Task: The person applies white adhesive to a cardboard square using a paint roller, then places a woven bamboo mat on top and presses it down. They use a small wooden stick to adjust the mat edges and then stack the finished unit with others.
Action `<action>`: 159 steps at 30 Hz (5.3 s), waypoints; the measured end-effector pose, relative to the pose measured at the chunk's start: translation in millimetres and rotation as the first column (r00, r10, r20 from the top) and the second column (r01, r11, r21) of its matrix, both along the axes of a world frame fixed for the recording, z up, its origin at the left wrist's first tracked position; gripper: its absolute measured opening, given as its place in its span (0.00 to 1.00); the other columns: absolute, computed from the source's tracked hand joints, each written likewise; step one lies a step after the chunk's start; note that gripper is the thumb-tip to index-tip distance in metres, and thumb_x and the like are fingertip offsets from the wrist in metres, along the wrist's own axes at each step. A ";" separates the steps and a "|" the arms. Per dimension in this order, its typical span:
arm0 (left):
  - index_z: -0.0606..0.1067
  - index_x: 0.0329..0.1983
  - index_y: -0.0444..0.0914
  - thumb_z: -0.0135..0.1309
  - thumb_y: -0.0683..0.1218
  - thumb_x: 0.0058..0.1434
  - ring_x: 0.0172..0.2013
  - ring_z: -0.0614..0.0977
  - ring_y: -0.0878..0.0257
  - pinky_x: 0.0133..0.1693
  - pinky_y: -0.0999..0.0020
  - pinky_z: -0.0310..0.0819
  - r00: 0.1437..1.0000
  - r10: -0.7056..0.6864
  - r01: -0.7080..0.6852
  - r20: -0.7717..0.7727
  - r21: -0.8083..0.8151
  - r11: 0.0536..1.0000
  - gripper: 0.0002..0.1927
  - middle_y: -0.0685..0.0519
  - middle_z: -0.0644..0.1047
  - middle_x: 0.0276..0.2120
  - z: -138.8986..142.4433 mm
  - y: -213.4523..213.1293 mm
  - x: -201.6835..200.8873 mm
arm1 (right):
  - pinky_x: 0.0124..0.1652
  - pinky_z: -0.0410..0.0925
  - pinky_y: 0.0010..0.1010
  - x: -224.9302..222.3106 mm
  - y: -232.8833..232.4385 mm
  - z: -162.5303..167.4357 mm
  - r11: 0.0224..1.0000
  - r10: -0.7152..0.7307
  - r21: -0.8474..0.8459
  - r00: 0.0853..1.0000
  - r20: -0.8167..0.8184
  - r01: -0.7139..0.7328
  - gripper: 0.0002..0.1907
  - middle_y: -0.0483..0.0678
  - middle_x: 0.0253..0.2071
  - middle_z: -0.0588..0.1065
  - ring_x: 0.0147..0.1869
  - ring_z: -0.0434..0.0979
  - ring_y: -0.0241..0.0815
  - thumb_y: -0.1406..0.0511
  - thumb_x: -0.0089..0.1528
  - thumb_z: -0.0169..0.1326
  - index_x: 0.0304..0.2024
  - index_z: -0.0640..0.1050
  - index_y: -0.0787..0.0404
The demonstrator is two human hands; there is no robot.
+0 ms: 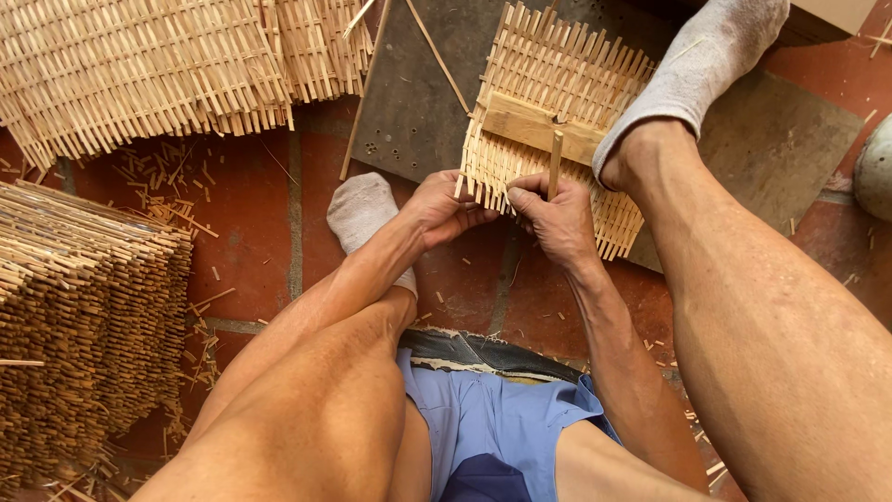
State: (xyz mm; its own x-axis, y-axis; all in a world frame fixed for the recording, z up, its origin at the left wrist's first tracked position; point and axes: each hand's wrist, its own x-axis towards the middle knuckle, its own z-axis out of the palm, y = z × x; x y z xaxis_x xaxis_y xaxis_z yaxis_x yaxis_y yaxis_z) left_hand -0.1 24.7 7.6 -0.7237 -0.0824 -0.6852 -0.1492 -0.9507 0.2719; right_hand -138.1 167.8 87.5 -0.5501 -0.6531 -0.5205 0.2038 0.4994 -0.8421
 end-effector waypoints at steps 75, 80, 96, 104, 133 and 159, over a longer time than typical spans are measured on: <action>0.74 0.34 0.40 0.49 0.43 0.68 0.31 0.71 0.61 0.36 0.63 0.66 0.859 -0.264 0.073 0.439 -0.615 -0.785 0.06 0.54 0.70 0.29 29.4 -57.8 38.5 | 0.26 0.75 0.25 -0.2 -23.5 -42.9 0.970 0.238 -0.012 0.964 -0.121 -0.242 0.11 0.47 0.27 0.81 0.26 0.79 0.34 0.60 0.63 0.60 0.37 0.83 0.63; 0.73 0.32 0.40 0.49 0.47 0.72 0.27 0.68 0.63 0.33 0.63 0.65 0.843 -0.218 0.173 0.492 -0.630 -0.757 0.12 0.55 0.68 0.26 16.2 -54.5 32.4 | 0.24 0.77 0.20 12.8 -28.0 -42.9 0.986 0.059 -0.147 0.990 -0.129 -0.078 0.11 0.49 0.29 0.81 0.26 0.82 0.34 0.62 0.66 0.57 0.38 0.82 0.64; 0.79 0.42 0.36 0.56 0.43 0.63 0.42 0.76 0.55 0.48 0.58 0.73 0.804 -0.517 -0.133 0.295 -0.758 -0.639 0.07 0.49 0.75 0.37 65.7 17.0 -22.1 | 0.28 0.66 0.33 -36.7 193.5 -39.9 0.936 0.053 0.351 0.992 -0.115 -0.010 0.10 0.43 0.24 0.73 0.28 0.71 0.39 0.61 0.62 0.60 0.35 0.79 0.62; 0.78 0.37 0.36 0.52 0.43 0.62 0.40 0.74 0.58 0.43 0.59 0.72 0.601 -0.529 -0.057 0.599 -0.628 -0.776 0.06 0.48 0.75 0.40 36.5 54.7 -78.5 | 0.32 0.66 0.25 -54.4 199.4 -60.4 0.999 0.001 -0.044 0.859 -0.513 -0.028 0.08 0.41 0.30 0.72 0.33 0.70 0.33 0.64 0.68 0.56 0.36 0.77 0.62; 0.76 0.55 0.35 0.50 0.48 0.68 0.65 0.70 0.49 0.68 0.49 0.55 0.711 -0.468 -0.083 0.525 -0.598 -0.797 0.17 0.40 0.72 0.62 33.6 38.5 -27.3 | 0.30 0.70 0.24 -118.1 35.4 -104.5 0.992 0.127 0.090 0.658 -0.742 -0.090 0.07 0.42 0.30 0.74 0.32 0.73 0.32 0.64 0.68 0.56 0.37 0.78 0.61; 0.76 0.59 0.35 0.60 0.52 0.66 0.69 0.69 0.51 0.71 0.53 0.55 0.791 -0.389 0.046 0.472 -0.681 -0.731 0.23 0.44 0.72 0.66 33.6 9.0 7.0 | 0.27 0.73 0.24 -68.8 91.4 -67.4 0.998 0.012 -0.046 0.846 -0.533 -0.043 0.06 0.43 0.30 0.76 0.30 0.75 0.31 0.64 0.68 0.56 0.38 0.78 0.61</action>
